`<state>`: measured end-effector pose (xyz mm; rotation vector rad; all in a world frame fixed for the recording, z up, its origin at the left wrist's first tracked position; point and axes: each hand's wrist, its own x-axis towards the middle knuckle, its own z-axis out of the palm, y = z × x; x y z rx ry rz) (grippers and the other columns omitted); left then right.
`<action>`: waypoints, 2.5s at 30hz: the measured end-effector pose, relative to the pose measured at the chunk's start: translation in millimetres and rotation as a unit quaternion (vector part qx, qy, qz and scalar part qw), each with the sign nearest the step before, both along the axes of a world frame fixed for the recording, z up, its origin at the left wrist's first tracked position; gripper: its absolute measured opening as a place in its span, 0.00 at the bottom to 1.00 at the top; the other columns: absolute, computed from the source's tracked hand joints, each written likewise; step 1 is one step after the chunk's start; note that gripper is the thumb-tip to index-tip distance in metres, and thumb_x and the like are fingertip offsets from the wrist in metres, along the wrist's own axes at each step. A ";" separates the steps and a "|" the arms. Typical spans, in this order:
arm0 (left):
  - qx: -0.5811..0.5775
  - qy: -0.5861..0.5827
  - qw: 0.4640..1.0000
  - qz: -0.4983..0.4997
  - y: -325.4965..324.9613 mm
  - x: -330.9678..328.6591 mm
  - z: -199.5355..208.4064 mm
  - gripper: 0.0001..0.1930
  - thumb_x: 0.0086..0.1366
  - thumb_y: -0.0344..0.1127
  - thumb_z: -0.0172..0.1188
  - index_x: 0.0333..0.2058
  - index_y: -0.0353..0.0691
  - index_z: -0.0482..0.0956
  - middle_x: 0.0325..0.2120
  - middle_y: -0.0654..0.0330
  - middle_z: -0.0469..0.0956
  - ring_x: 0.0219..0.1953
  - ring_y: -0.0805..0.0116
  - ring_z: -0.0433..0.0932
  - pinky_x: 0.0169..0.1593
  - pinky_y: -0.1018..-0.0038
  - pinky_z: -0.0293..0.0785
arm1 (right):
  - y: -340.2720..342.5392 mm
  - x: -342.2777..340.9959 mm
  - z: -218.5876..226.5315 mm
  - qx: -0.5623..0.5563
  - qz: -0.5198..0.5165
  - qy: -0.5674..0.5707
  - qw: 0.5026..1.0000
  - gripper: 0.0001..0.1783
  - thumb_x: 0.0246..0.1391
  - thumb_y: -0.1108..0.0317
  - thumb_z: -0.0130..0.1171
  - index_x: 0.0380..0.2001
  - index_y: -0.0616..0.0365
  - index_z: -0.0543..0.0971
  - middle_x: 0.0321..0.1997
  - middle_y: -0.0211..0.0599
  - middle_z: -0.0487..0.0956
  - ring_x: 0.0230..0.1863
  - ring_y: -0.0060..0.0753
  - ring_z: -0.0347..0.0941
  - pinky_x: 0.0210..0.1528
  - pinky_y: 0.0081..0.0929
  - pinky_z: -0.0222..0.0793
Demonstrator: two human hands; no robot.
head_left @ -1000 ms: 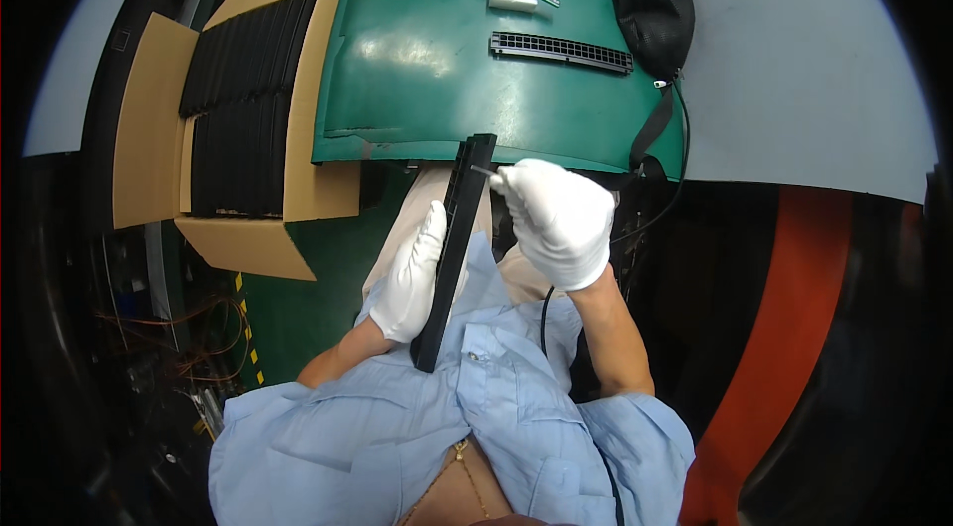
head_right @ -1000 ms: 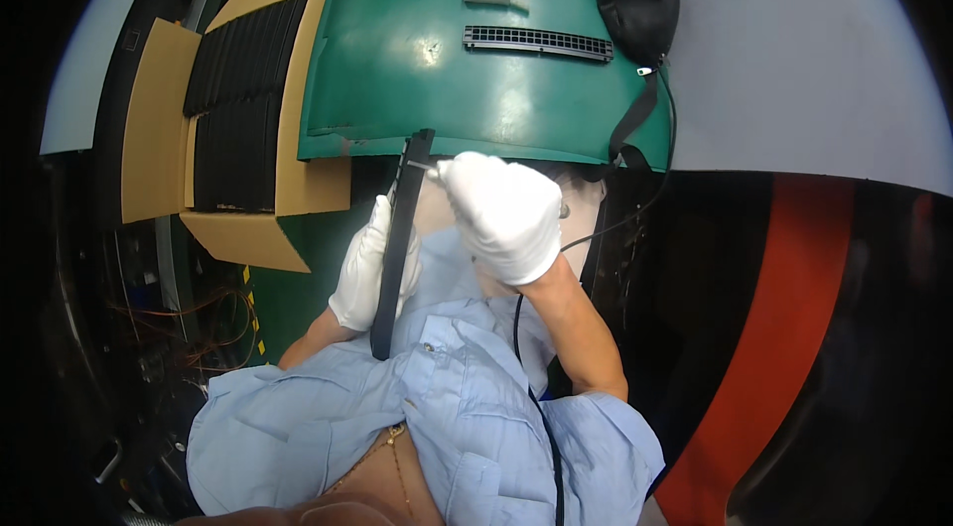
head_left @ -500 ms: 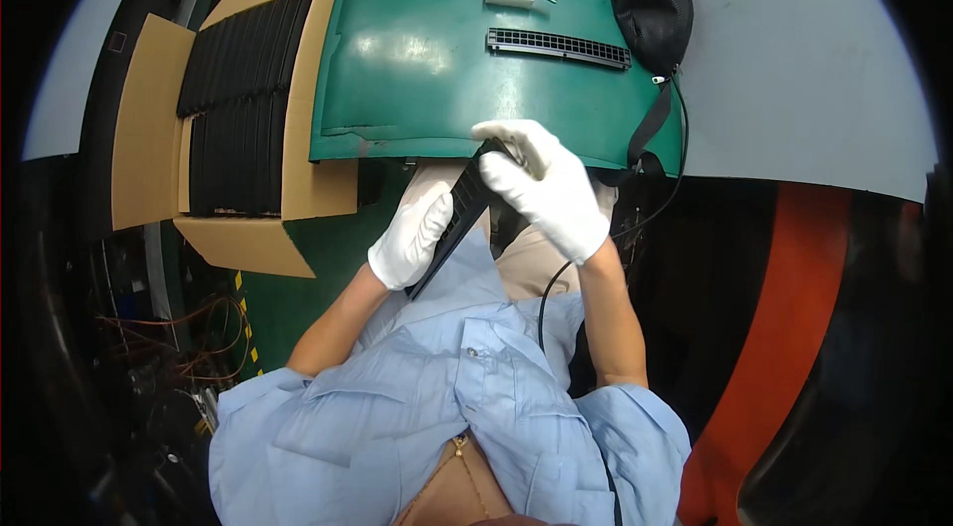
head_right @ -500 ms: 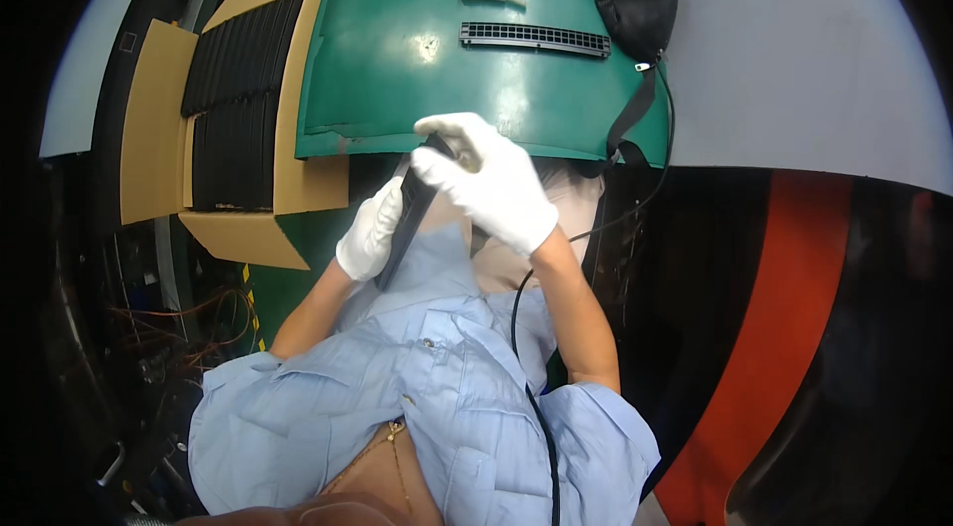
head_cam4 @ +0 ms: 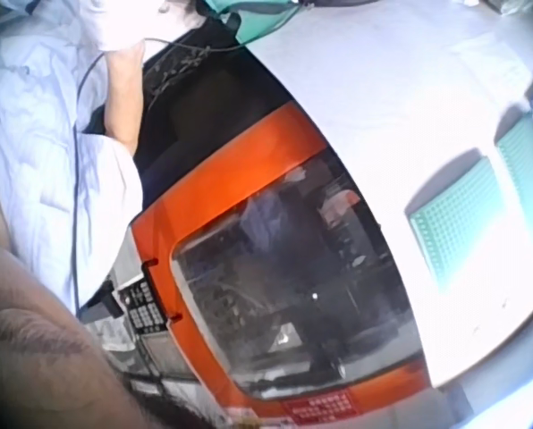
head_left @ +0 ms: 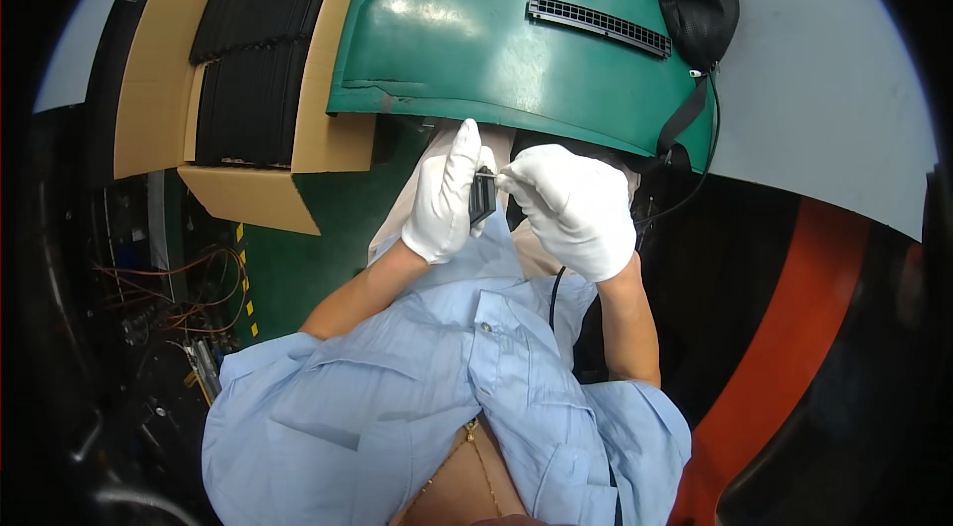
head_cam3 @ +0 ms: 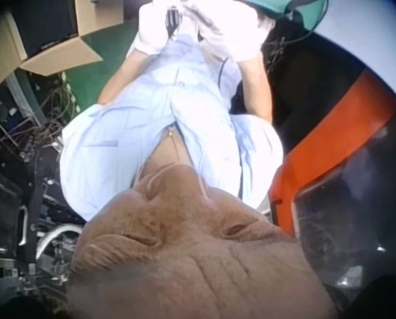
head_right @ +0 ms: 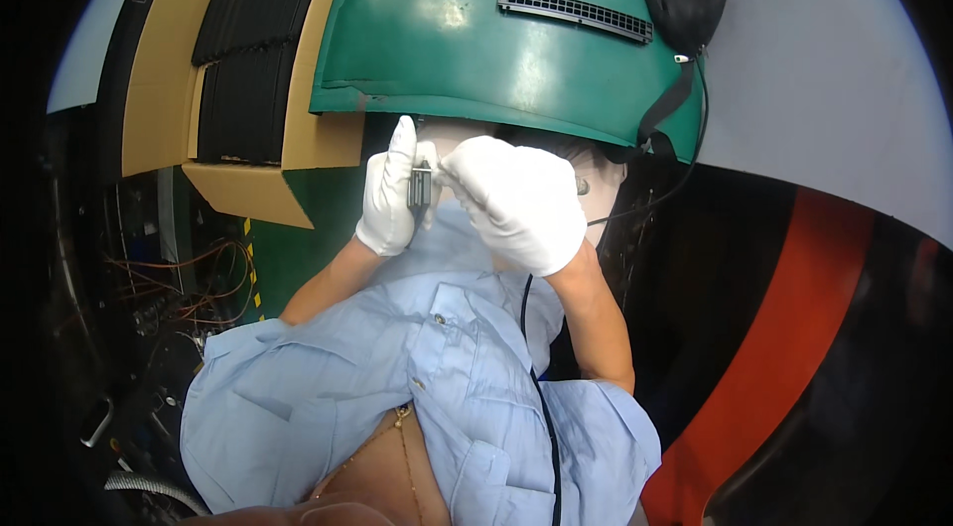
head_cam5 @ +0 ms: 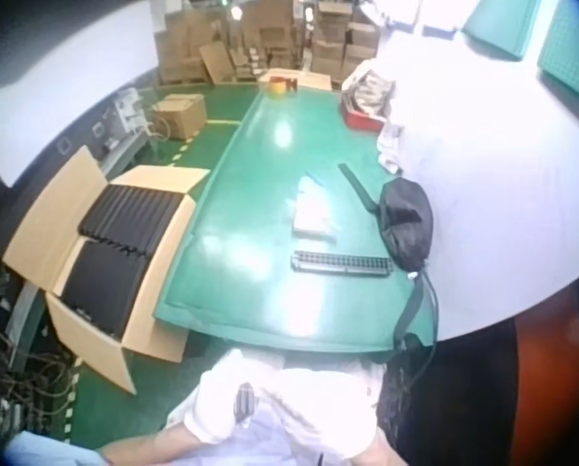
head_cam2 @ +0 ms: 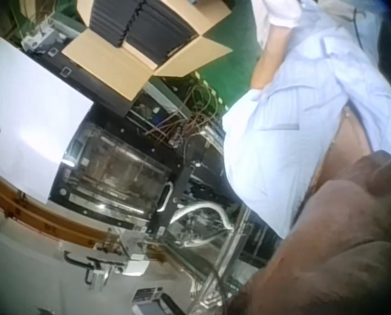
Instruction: The person takes black plastic components from a cardboard box and inserts them into a machine. They then use a small tool to scrape or clean the surface of the components before placing them back into the box.
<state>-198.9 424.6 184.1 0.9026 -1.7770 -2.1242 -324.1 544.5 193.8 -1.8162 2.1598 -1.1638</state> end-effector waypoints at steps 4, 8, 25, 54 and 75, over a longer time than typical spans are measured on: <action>0.011 0.010 1.000 -0.027 0.8 4.1 -8.7 0.37 0.79 0.57 0.27 0.15 0.41 0.67 0.09 0.67 0.64 0.10 0.80 0.60 0.17 0.81 0.56 | 12.5 -1.7 -2.6 0.012 0.046 0.082 0.996 0.11 0.43 0.72 0.67 0.33 0.52 0.80 0.30 0.30 0.80 0.25 0.33 0.77 0.25 0.29 0.69; 0.019 0.024 0.999 -0.037 4.6 7.0 -13.5 0.35 0.79 0.56 0.31 0.17 0.39 0.68 0.10 0.67 0.64 0.11 0.80 0.62 0.18 0.79 0.58 | 28.2 0.5 0.2 0.027 0.093 0.078 0.992 0.15 0.39 0.69 0.69 0.35 0.51 0.81 0.33 0.29 0.81 0.26 0.32 0.77 0.26 0.28 0.69; 0.047 -0.029 0.997 -0.050 1.3 16.9 -8.0 0.45 0.70 0.72 0.15 0.13 0.43 0.67 0.07 0.66 0.62 0.09 0.77 0.60 0.17 0.81 0.58 | 19.4 4.8 -3.9 0.050 -0.051 -0.220 0.973 0.15 0.49 0.70 0.69 0.42 0.55 0.80 0.38 0.35 0.82 0.39 0.35 0.81 0.41 0.27 0.76; -0.646 -0.231 0.725 0.058 -210.7 -141.8 -147.1 0.27 0.70 0.48 0.54 0.63 0.43 0.68 0.52 0.48 0.72 0.51 0.44 0.73 0.52 0.53 0.71 | -88.8 -183.1 -105.7 0.294 -0.249 0.085 0.919 0.14 0.57 0.73 0.47 0.47 0.52 0.72 0.52 0.49 0.73 0.46 0.57 0.77 0.47 0.47 0.74; -0.356 0.108 0.919 -0.127 -39.5 -15.0 -6.8 0.17 0.63 0.34 0.66 0.51 0.44 0.76 0.34 0.60 0.74 0.32 0.65 0.75 0.35 0.72 0.72 | 18.5 -8.5 14.7 0.080 -0.150 -0.462 0.870 0.16 0.67 0.60 0.54 0.42 0.61 0.82 0.33 0.32 0.81 0.32 0.17 0.73 0.35 0.22 0.70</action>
